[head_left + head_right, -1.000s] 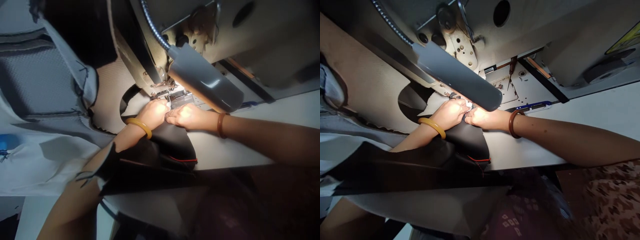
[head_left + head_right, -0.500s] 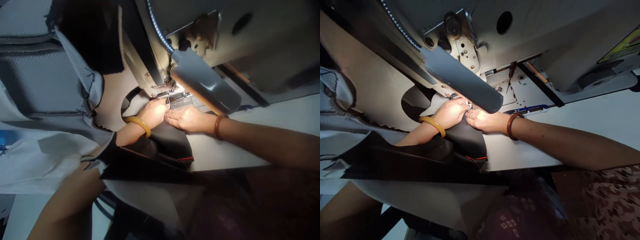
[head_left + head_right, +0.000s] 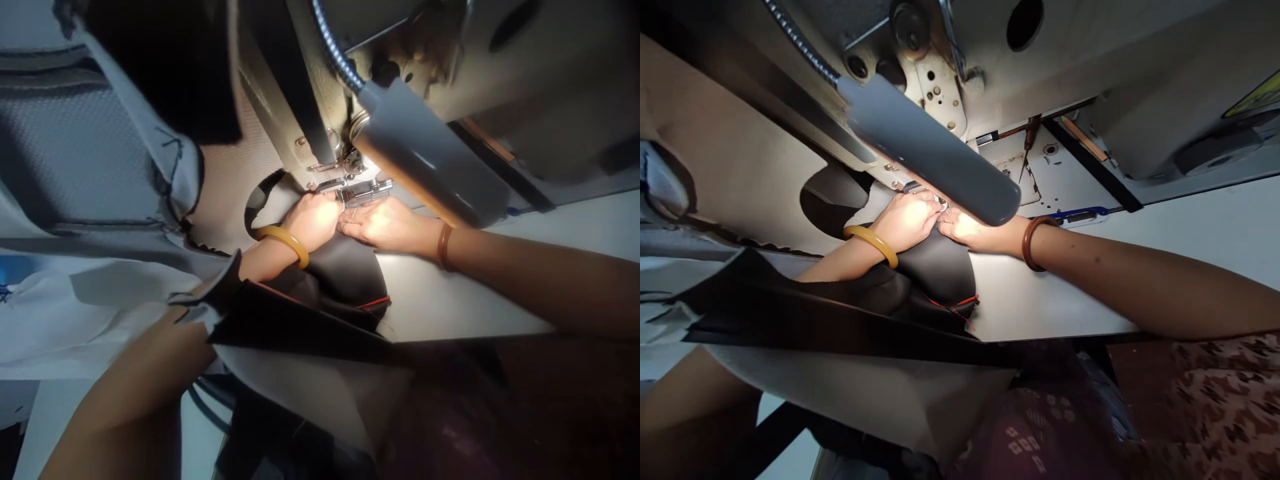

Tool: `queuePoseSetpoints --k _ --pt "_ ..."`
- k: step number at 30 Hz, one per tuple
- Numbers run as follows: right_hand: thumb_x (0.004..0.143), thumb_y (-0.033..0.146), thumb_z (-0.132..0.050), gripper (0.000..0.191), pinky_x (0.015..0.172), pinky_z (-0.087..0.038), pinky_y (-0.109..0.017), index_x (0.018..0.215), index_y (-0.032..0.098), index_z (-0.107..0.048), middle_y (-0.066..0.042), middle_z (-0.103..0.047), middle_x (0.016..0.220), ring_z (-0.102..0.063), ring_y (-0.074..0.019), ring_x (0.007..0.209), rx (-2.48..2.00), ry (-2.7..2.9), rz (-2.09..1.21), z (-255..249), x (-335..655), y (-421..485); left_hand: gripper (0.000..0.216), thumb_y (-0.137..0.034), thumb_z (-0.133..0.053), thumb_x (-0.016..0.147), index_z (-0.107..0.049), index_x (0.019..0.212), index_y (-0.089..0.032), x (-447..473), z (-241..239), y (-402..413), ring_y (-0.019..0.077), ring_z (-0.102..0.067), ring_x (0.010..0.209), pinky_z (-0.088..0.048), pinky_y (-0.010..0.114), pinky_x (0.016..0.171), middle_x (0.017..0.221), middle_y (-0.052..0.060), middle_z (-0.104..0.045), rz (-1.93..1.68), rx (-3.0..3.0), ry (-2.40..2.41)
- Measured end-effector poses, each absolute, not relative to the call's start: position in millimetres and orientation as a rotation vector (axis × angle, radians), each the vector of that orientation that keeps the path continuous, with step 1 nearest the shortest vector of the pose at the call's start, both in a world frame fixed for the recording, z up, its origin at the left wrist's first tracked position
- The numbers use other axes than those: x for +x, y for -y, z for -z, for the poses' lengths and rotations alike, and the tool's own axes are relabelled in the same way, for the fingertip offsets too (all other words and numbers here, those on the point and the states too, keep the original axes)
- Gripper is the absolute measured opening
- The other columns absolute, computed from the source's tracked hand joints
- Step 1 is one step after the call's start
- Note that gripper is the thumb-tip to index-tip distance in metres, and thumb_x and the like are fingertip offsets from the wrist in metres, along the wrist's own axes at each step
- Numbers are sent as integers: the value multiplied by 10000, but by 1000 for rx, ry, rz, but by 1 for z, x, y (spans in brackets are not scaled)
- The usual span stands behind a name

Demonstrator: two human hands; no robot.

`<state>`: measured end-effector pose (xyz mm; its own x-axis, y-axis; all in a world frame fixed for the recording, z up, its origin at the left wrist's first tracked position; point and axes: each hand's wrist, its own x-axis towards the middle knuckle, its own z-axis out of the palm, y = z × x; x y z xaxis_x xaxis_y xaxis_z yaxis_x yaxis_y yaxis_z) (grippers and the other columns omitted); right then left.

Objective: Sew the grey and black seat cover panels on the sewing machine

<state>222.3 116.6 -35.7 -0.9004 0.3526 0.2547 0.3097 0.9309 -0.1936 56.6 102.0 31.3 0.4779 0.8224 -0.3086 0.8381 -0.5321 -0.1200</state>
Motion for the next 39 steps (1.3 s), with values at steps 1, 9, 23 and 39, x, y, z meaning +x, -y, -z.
queuePoseSetpoints --k 1,9,23,39 --pt "944 119 -282 334 770 -439 -359 1033 128 -604 -115 -636 1013 -572 -208 924 -489 2817 -131 36 221 -116 425 -179 -242 891 -657 983 -163 57 -31 -102 235 -579 857 -461 388 767 1007 124 -637 510 2646 -1511" --pt "935 73 -303 320 808 -480 -286 1077 70 -590 -116 -645 1015 -603 -166 946 -248 2639 355 43 225 -97 460 -144 -228 864 -644 1052 -89 59 -28 -92 283 -596 912 -481 405 789 1021 178 -615 582 2642 -1529" --pt "938 107 -332 273 734 -449 -300 988 79 -599 -119 -641 956 -586 -186 875 -362 2746 259 40 222 -115 335 -155 -318 844 -629 964 -122 62 -28 -96 232 -583 895 -475 367 778 1001 137 -637 429 2513 -1604" --pt "934 78 -270 335 791 -486 -343 1114 35 -550 -189 -599 1088 -571 -230 1025 -296 2887 136 32 224 -88 216 -168 -411 793 -626 775 -158 55 -22 -83 158 -548 687 -432 281 663 735 26 -627 98 2295 -1533"
